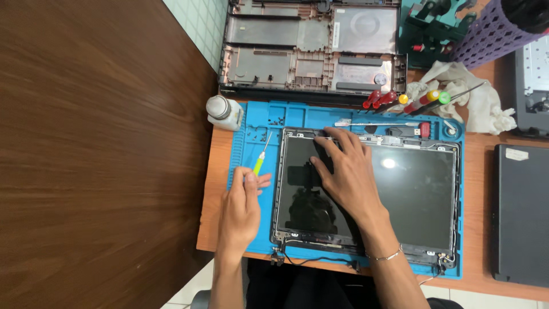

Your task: The person uses a screwdriver to work on a laptop screen assembly, handling the display panel and internal wiring on a workbench.

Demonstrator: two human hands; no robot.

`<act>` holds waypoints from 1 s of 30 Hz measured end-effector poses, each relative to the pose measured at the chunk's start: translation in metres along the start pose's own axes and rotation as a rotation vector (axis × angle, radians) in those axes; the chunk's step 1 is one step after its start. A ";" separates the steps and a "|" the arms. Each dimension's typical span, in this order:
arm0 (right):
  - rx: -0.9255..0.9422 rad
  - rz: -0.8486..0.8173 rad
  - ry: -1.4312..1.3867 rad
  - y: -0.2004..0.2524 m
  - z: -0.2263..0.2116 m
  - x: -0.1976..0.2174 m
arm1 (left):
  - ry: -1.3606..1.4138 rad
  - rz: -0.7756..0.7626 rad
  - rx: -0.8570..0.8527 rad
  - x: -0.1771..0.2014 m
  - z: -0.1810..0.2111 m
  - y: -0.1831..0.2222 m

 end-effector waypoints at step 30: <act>-0.019 -0.021 -0.070 -0.020 -0.008 -0.007 | -0.077 0.362 -0.347 0.019 0.046 -0.049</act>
Point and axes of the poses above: each hand's wrist, its own y-axis away from the middle knuckle, its own x-axis out of the back of the hand, z = x × y, the point moved 5 cm from there along -y, towards the middle knuckle, and after that the axes turned 8 degrees about z, right-handed, at the moved point
